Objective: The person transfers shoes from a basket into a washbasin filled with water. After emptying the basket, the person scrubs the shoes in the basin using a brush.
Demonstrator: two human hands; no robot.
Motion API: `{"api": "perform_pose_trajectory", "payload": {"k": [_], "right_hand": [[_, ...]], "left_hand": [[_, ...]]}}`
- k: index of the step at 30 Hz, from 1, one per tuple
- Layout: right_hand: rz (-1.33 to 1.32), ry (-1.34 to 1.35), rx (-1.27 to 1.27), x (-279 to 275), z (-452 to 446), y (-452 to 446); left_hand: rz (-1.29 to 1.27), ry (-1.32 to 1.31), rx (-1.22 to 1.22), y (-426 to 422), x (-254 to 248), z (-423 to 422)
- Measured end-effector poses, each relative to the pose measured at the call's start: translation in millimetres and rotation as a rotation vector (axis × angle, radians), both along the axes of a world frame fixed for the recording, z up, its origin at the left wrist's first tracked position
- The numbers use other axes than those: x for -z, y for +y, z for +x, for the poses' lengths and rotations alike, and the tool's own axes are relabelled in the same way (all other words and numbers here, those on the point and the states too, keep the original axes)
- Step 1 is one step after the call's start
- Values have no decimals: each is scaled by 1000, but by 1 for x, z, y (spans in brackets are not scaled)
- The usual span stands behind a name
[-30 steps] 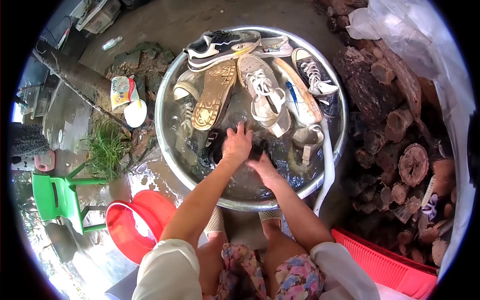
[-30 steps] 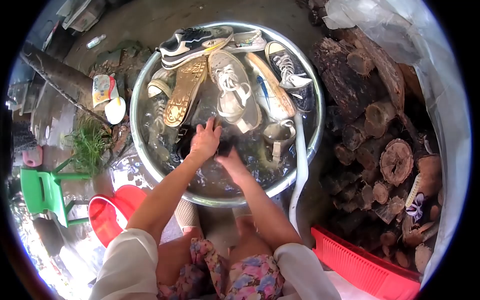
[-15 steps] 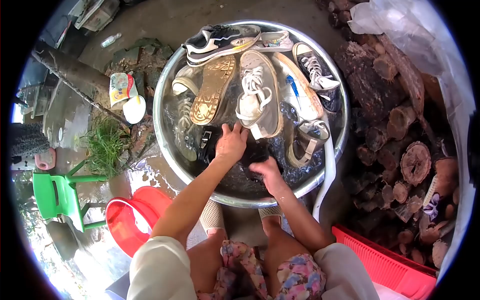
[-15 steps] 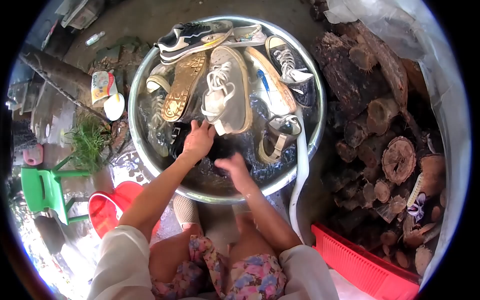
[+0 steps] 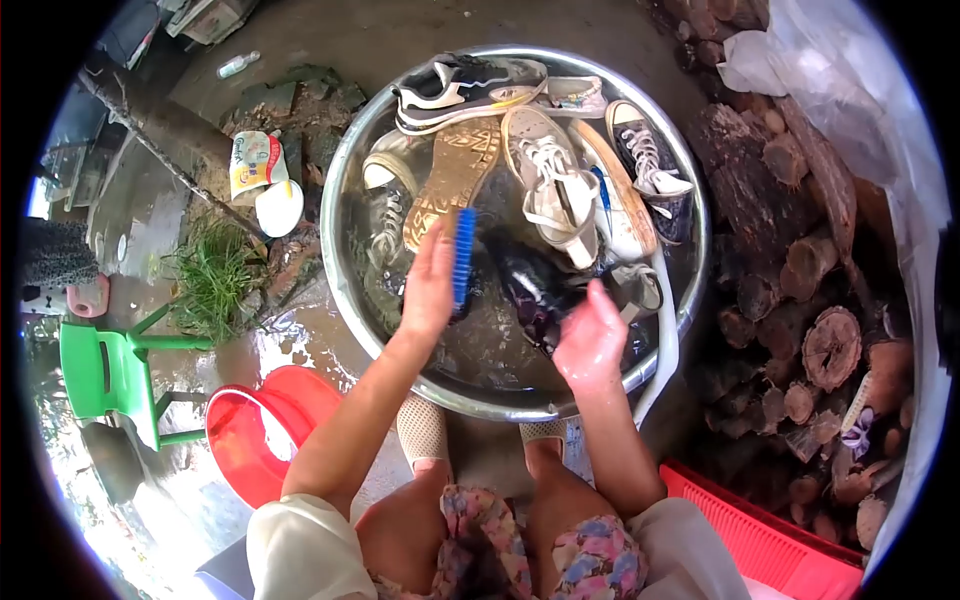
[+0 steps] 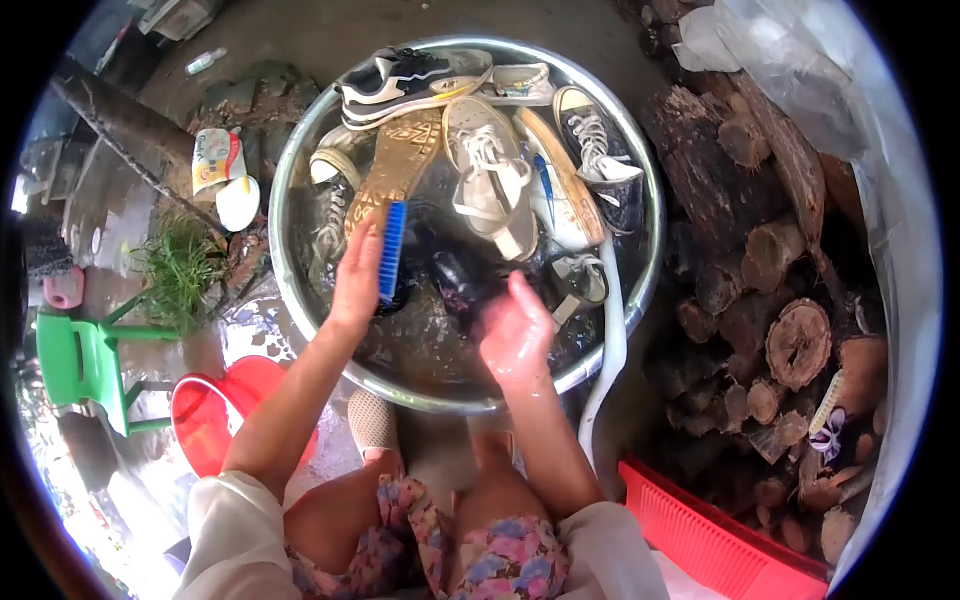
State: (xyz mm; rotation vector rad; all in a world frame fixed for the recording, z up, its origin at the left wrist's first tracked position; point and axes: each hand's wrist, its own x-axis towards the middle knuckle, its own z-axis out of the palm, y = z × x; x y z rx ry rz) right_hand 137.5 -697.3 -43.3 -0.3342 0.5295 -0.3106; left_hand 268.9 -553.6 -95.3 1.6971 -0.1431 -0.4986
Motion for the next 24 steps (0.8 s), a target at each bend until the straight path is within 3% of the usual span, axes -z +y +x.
{"api": "perform_pose_trajectory", "payload": {"k": [1, 2, 4, 5, 6, 8, 10, 12, 14, 15, 16, 18, 20, 22, 24], "right_hand": [[28, -163, -90, 15, -4, -12], [-30, -114, -51, 13, 3, -13], [-320, 226, -236, 39, 7, -26], [-650, 289, -400, 53, 4, -29], [-1073, 355, -536, 17, 6, -23], [-1956, 550, -742, 5, 4, -19], [-2068, 671, -919, 36, 2, -21], [-2056, 764, -981, 58, 4, -21], [-2148, 786, -855, 92, 8, -22], [-2152, 799, -800, 103, 16, -21], [-2156, 812, -740, 113, 24, -22], [-2238, 849, -863, 112, 45, -21], [-2175, 879, -1021, 112, 55, -21], [-2211, 793, -840, 111, 50, -26], [-2230, 710, -655, 103, 41, -31]], "left_hand": [[-78, -2, -24, 8, 4, 2], [-155, 5, -45, 16, 9, -3], [-10, -109, -64, 25, 9, -19], [-16, -130, -27, 27, 9, -27], [-16, -145, 8, 30, 11, -35], [129, -298, 125, 36, 36, -45], [447, -231, 252, 25, 13, -56], [437, -228, 236, 16, 42, -60], [542, -199, 313, 5, 56, -58], [583, -338, 445, 0, 41, -57], [738, -379, 567, -7, 61, -53], [1017, -604, 811, -22, 76, -49], [819, -326, 613, -29, 65, -44], [525, 76, 368, -23, 55, -32], [2, 368, 322, 0, 50, -23]]}}
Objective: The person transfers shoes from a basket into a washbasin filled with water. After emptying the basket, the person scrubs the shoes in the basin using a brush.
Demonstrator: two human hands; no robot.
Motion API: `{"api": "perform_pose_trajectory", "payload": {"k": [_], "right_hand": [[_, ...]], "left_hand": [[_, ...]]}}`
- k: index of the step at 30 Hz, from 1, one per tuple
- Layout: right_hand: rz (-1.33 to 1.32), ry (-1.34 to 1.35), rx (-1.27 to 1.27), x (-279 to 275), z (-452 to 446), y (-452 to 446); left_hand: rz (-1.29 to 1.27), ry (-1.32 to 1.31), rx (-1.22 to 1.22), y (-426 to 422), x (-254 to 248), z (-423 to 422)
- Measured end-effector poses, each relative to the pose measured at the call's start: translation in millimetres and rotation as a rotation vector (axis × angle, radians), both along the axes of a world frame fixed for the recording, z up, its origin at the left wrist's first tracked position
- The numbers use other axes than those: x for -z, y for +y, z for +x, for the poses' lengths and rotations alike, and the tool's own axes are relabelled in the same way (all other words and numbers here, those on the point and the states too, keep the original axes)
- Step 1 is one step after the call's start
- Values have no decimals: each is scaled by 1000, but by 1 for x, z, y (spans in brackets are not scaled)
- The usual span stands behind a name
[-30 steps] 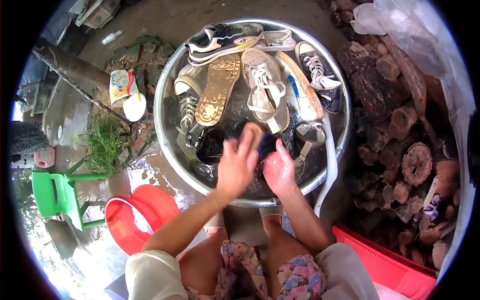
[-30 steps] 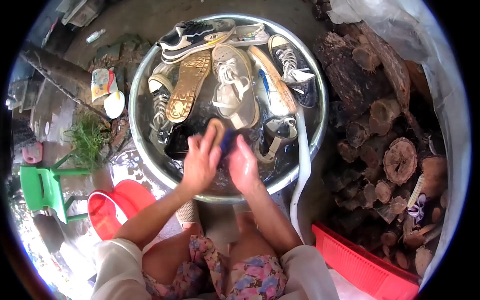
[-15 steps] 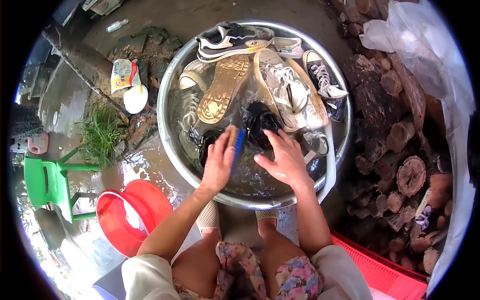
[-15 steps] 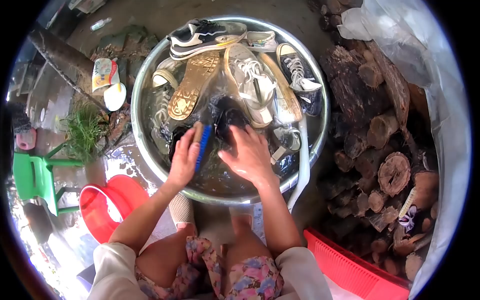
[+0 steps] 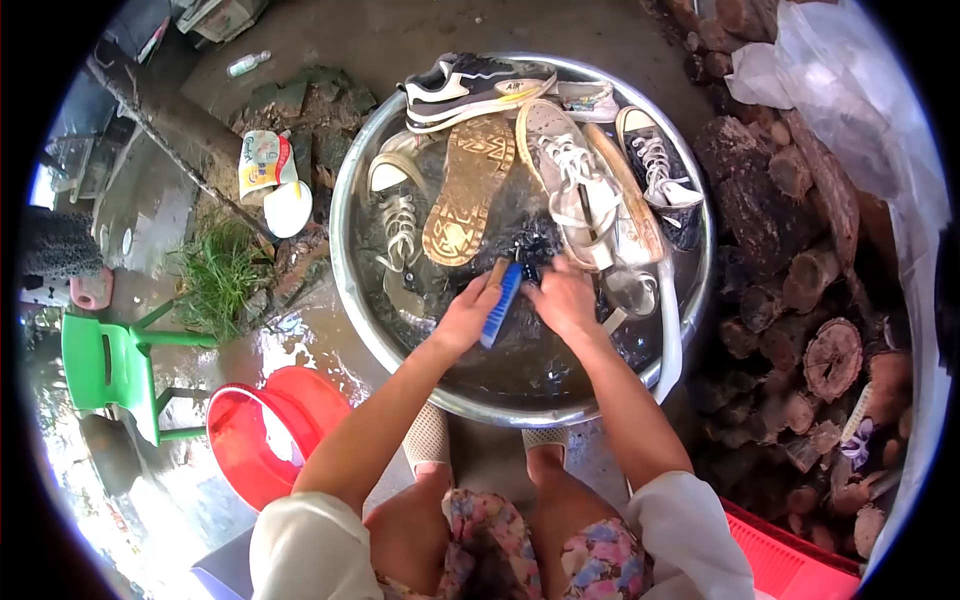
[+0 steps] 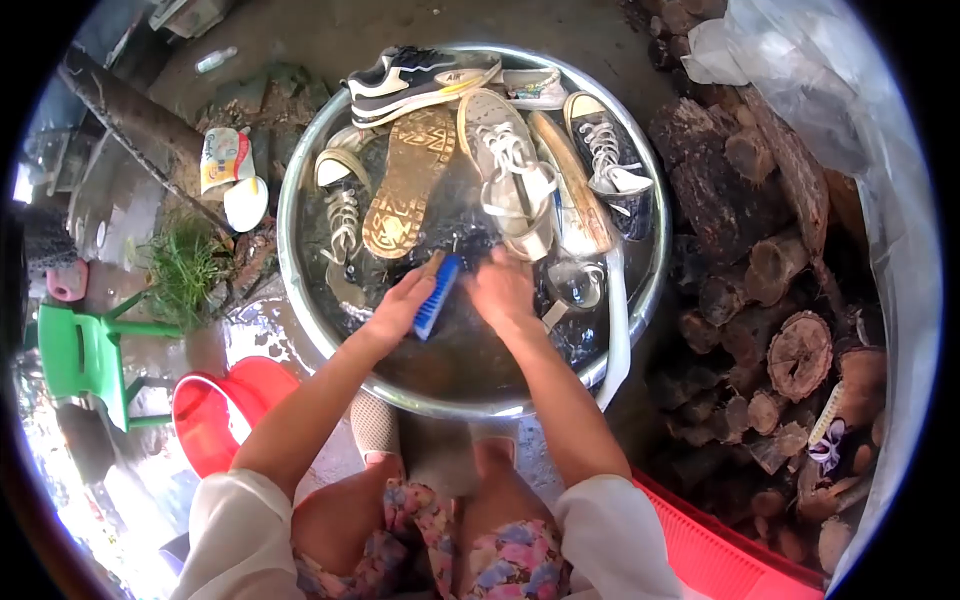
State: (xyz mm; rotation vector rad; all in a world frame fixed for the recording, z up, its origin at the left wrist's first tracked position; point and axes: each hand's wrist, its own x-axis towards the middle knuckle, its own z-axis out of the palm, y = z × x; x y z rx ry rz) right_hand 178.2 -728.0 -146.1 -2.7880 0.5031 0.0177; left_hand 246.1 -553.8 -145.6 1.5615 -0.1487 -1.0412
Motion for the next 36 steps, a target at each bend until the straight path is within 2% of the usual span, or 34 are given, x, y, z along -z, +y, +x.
{"api": "perform_pose_trajectory", "payload": {"k": [1, 2, 4, 5, 6, 9, 12, 13, 16, 18, 20, 23, 24, 26, 27, 30, 33, 35, 36], "right_hand": [[6, 94, -1, -11, -10, -5], [91, -72, -14, 8, -28, -13], [509, -167, 273, 0, -49, -13], [638, -291, 370, -1, -55, -11], [873, -353, 408, 0, -59, -15], [1333, -489, 584, -19, -57, -12], [1576, -681, 733, -45, -47, 1], [1725, -773, 715, -61, -46, 7], [2077, -871, 745, -44, -45, 5], [2194, -896, 797, -52, -34, 16], [2395, -852, 631, -54, -30, 25], [2362, -772, 658, -45, -23, 38], [2288, -675, 611, -43, -27, 38], [2134, -494, 516, -43, -35, 34], [1932, -466, 544, -45, -38, 36], [1605, -386, 375, -49, -46, 42], [1723, -487, 398, -51, -46, 48], [1788, -541, 408, -48, -47, 51], [1657, -520, 344, -41, -49, 52]], "left_hand": [[-82, 111, -79, 10, -17, -1], [-167, 224, -168, 20, -30, -2], [-252, 333, -231, 39, -37, -1], [-286, 398, -286, 47, -38, 0], [-345, 429, -387, 50, -39, -1], [-354, 432, -449, 65, -45, 2], [-255, 357, -441, 73, -49, -1], [-247, 333, -438, 75, -46, -3], [-336, 342, -487, 75, -50, -13], [-424, 452, -473, 76, -57, -14], [-530, 569, -473, 75, -67, -17], [-631, 566, -501, 58, -80, -13], [-648, 588, -529, 57, -85, -8], [-629, 467, -535, 67, -91, 8], [-611, 437, -519, 70, -96, 16], [-482, 296, -462, 77, -96, 35], [-282, 206, -502, 72, -98, 38], [-318, 276, -447, 77, -102, 37], [-336, 314, -418, 79, -104, 36]]}}
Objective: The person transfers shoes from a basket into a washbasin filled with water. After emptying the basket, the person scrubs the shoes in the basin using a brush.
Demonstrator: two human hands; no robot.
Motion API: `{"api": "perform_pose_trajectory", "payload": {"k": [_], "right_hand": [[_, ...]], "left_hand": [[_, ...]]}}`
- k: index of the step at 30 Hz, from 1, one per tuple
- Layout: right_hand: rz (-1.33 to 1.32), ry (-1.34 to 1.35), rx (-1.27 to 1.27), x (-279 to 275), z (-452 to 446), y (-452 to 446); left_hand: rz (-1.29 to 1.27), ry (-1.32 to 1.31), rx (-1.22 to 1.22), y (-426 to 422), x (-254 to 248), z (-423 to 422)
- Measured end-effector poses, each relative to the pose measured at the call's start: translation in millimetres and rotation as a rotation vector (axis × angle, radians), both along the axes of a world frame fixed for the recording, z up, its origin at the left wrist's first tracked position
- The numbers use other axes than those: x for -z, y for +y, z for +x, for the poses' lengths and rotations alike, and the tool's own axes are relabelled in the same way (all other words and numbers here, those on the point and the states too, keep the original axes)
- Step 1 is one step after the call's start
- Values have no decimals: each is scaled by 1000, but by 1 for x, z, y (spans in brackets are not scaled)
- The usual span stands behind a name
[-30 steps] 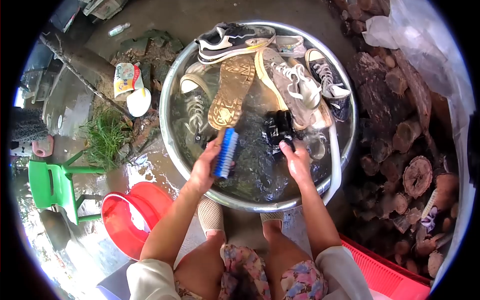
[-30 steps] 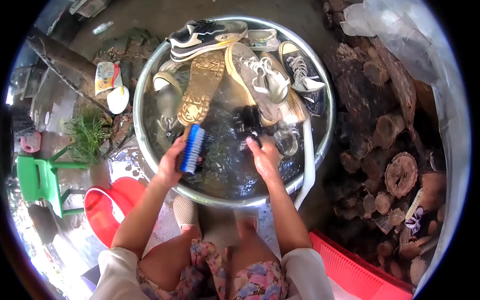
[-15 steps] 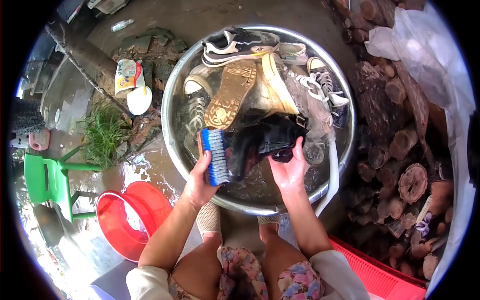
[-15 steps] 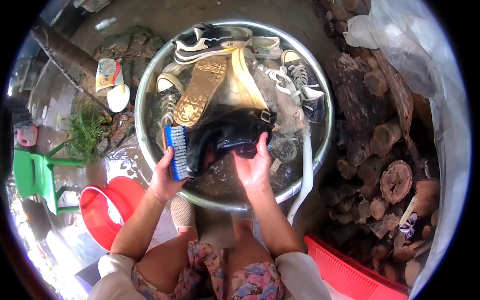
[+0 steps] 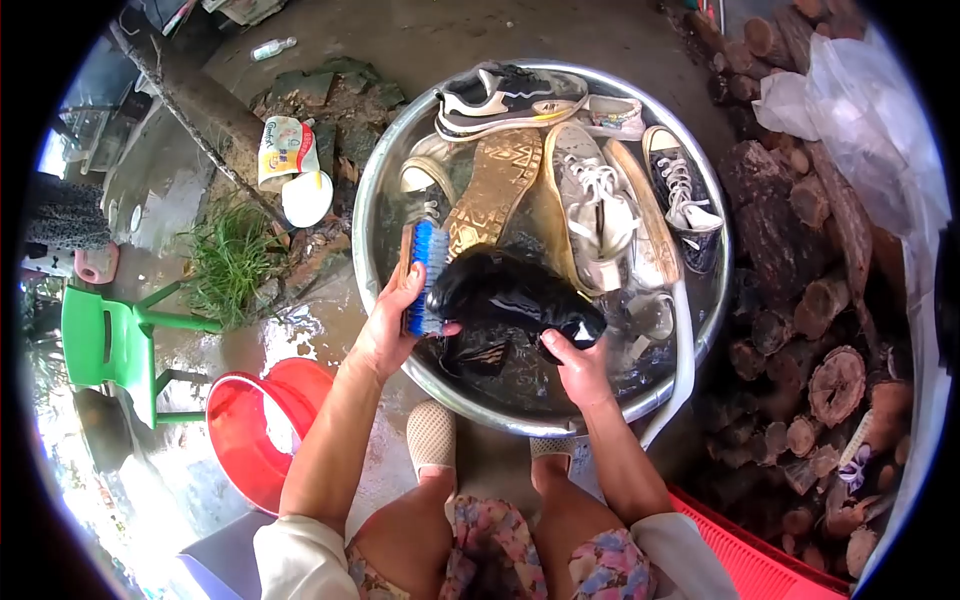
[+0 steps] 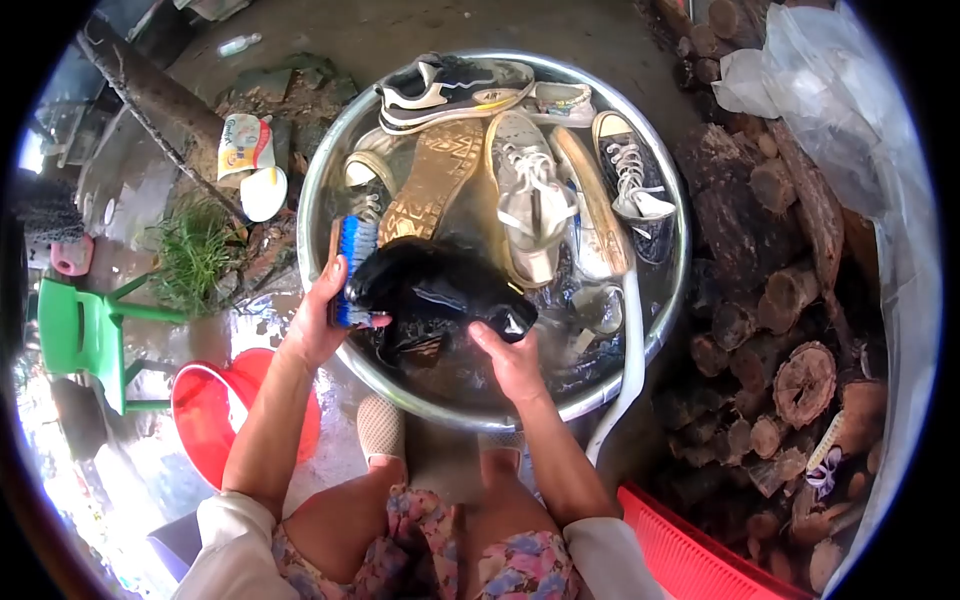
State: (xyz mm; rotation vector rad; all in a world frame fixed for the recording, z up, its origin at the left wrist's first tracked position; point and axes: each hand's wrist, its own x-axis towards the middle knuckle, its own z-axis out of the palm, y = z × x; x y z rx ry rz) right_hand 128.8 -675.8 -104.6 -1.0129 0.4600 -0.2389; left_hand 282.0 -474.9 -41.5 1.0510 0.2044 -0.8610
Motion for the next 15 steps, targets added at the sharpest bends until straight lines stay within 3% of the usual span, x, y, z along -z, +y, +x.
{"api": "perform_pose_trajectory", "payload": {"k": [2, 5, 7, 8, 10, 12, 14, 15], "right_hand": [[-288, 17, -76, 19, -7, 2], [191, 85, -248, 35, -8, 2], [556, 125, -292, 51, 0, 2], [603, 148, -256, 44, 10, 1], [690, 242, -11, 51, 19, -1], [761, 329, 152, 21, 29, 2], [839, 296, 248, 1, 36, 1], [924, 251, 263, 2, 38, -3]], "left_hand": [[42, -51, 73, 6, 4, 2], [149, -67, 171, 13, 22, 6], [202, -253, 139, -3, 16, -3], [244, -323, 149, -10, 5, -5], [319, -279, 164, -11, 30, 0], [439, -328, 101, -19, 52, 9], [957, -758, -44, -29, 94, 9], [1001, -738, -4, -31, 104, 6]]}}
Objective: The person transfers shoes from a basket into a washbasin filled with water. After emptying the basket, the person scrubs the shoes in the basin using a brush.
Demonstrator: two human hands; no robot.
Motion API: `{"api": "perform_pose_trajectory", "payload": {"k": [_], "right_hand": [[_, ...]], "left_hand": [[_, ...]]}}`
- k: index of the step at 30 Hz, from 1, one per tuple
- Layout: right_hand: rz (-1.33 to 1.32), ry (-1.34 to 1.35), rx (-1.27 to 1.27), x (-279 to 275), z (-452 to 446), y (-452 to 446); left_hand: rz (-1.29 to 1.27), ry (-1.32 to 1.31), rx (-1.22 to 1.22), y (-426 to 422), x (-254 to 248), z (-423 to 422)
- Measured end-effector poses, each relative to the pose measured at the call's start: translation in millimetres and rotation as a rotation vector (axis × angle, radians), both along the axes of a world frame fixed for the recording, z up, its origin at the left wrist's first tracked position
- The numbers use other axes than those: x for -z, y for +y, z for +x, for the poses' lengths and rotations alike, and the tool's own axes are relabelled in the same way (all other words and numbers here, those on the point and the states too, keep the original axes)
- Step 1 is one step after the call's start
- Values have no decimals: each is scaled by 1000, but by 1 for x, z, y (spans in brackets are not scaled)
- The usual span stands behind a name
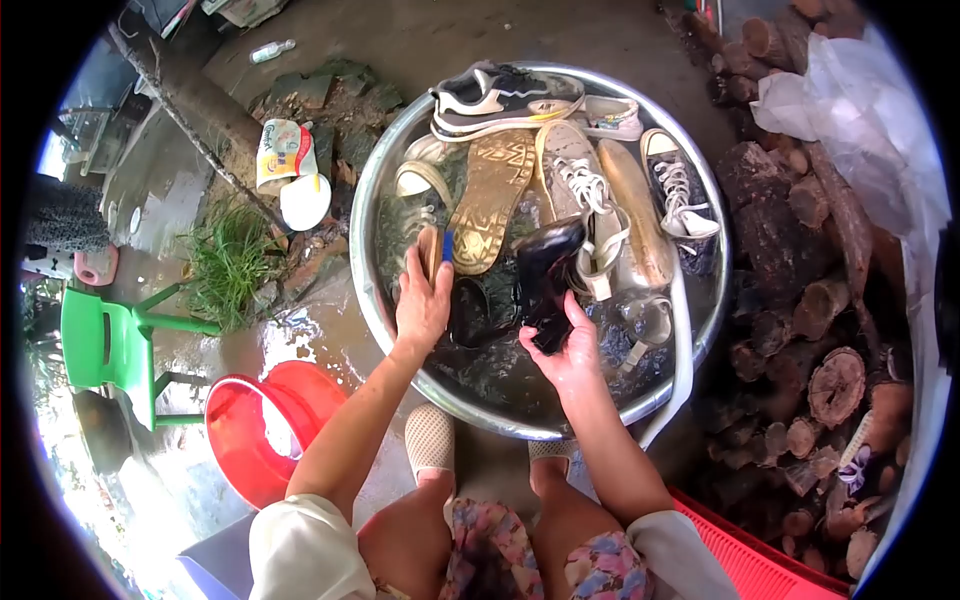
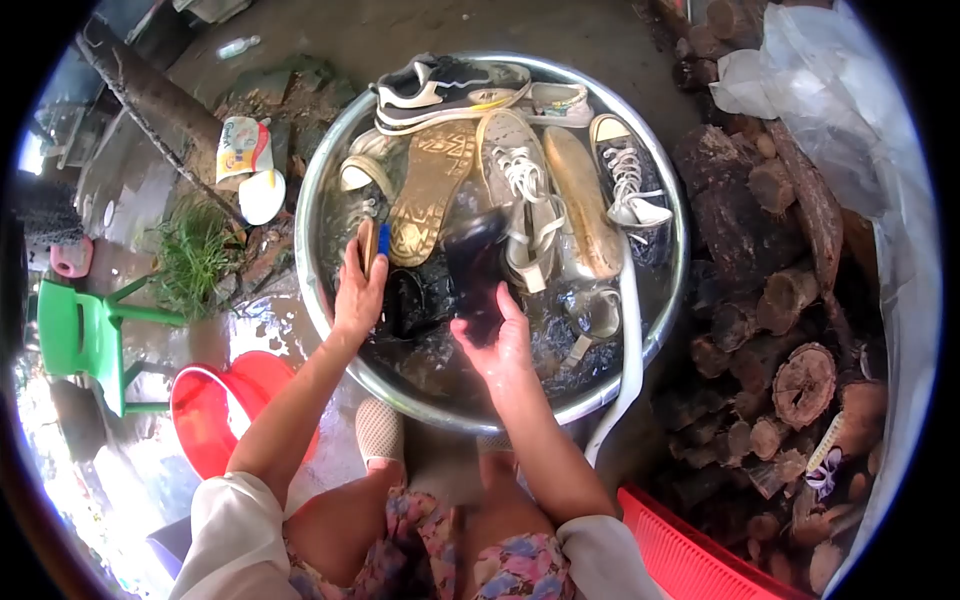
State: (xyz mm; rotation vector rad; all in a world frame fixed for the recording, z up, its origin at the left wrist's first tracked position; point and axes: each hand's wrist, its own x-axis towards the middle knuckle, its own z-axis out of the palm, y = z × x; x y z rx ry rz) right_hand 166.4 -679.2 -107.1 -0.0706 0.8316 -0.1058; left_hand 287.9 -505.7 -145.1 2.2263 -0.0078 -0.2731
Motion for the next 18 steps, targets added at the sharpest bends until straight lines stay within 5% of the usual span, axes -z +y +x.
{"api": "perform_pose_trajectory", "payload": {"k": [1, 2, 5, 9, 11, 13, 18], "right_hand": [[11, 11, 2, 0, 1, -6], [24, 23, 7, 0, 3, -10], [55, 79, 13, 5, 6, -15], [66, 25, 20, 10, 4, -16], [45, 49, 8, 8, 0, -19], [18, 67, -4, 9, -5, -25], [105, 29, 32, 18, -13, -28]], "left_hand": [[49, 29, 7, 1, 9, -4], [-213, 137, 103, 5, 3, -1], [-401, -84, 257, -20, -41, -16], [-89, -219, 420, -74, -108, -11], [132, -529, 558, -98, -98, -1], [132, -242, 455, -98, -81, 2], [545, -464, 701, -34, -49, -13]]}}
